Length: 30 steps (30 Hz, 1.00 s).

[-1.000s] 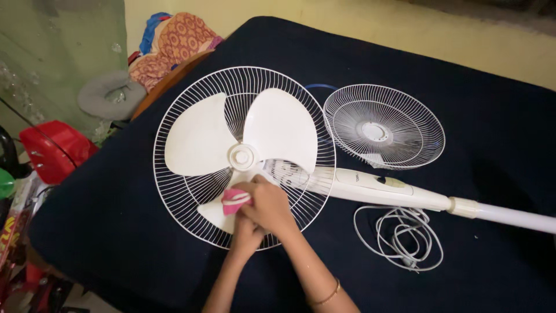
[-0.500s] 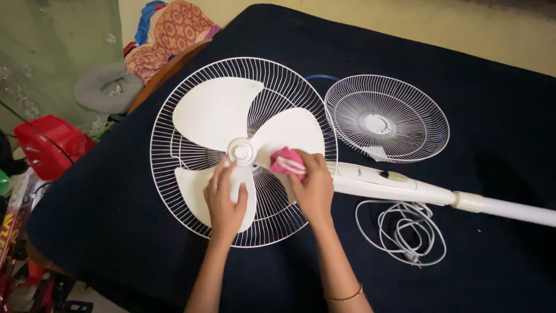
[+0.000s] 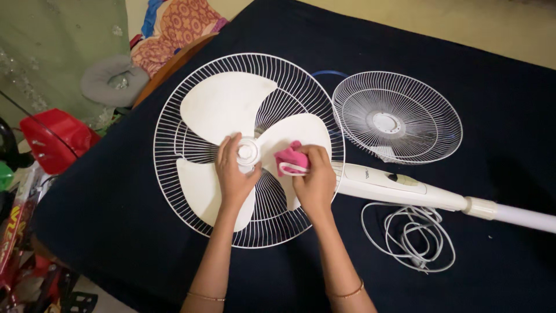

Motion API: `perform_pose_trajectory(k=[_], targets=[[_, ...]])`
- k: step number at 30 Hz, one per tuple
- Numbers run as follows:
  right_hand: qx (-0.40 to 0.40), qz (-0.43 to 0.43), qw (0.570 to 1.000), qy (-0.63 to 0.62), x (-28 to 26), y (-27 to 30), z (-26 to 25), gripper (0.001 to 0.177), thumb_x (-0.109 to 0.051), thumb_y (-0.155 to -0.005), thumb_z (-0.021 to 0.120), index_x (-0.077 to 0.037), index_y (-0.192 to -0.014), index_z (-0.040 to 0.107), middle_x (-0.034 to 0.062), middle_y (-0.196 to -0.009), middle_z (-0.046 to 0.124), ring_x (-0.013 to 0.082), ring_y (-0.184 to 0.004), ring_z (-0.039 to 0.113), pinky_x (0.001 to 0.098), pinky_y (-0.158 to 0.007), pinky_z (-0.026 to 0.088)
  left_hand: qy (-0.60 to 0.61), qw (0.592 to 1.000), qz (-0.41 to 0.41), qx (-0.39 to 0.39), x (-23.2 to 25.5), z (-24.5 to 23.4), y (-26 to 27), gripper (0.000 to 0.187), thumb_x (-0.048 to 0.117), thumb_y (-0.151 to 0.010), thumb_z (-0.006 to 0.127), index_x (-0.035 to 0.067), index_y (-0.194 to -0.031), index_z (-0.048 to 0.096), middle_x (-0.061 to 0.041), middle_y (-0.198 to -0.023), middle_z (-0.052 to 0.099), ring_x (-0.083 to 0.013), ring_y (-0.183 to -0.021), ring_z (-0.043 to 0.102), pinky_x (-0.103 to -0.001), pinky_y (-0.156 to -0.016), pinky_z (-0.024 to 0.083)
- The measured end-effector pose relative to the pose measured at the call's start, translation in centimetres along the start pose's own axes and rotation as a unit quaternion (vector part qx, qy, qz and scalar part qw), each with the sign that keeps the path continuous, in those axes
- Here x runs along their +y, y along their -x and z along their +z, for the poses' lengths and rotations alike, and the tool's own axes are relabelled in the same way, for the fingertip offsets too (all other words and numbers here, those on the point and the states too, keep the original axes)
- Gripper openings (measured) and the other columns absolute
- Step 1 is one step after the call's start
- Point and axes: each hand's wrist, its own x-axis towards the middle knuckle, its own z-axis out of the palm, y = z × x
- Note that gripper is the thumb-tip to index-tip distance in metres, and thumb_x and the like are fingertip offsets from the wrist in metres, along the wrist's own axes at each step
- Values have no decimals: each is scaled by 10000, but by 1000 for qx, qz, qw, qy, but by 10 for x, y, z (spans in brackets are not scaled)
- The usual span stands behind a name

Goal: The person wipes the body, stand, and blades of a disassembled white electric fan using a pink cloth. The fan's front grille and rear cage are placed nearby on a dark surface. The person systematically cleans each visible part of the fan.

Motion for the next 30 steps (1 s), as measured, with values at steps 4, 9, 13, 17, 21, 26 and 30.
perform_pose_trajectory(k=[4,9,13,17,21,26,30], targets=[[-5,-57,998,-36,-12,-18,21,428,-55,-693,800,-127,-1107,719,97,-1096,650,307,-937,691,372,-773,551,40,999,-20,2,-5,2,-1,1194,115,-694,871,-24,-1598,104,-159,-1473,579,-392,-1446,454,-533,-1224,271],[-69,-183,981,-9,-26,-42,66,337,-28,-750,724,-222,-1021,772,50,-1152,647,267,-1086,650,390,-843,538,53,998,-28,10,-1,0,3,1384,210,-664,922,-39,-1607,-60,-222,-1546,465,-414,-1473,385,-558,-1231,230],[-168,-245,947,119,-24,-54,80,223,-99,-763,733,-281,-881,788,32,-1058,626,248,-1067,596,414,-795,477,-35,997,2,69,1,-5,6,1380,329,-596,972,-21,-1576,67,-259,-1522,396,-450,-1385,373,-592,-1166,224],[-190,-257,936,147,-22,-54,78,244,-124,-702,725,-246,-905,788,52,-1048,613,254,-1049,585,415,-782,497,-75,995,-9,63,-2,-7,9,1092,297,-635,949,64,-1523,358,-193,-1380,523,-383,-1277,486,-531,-1123,347],[-158,-228,945,171,-28,-48,76,221,-146,-740,746,-205,-950,776,99,-1051,623,296,-1004,636,434,-686,550,-26,996,-68,50,-3,-4,9,958,301,-629,937,47,-1420,460,-142,-1197,592,-356,-1131,558,-505,-1005,433],[-175,-96,972,123,-28,-35,67,286,-175,-778,742,-186,-1063,761,179,-1034,663,350,-785,708,463,-653,574,-38,994,-91,44,-1,-4,9,888,275,-535,951,44,-1270,509,-195,-1123,624,-367,-949,640,-487,-813,498],[-181,-25,979,93,-26,-16,53,471,-118,-787,693,-212,-1247,731,191,-925,675,387,-789,695,481,-712,554,-17,996,-66,56,0,-5,8,771,255,-629,951,84,-1264,549,-97,-881,690,-308,-762,687,-428,-692,525]])
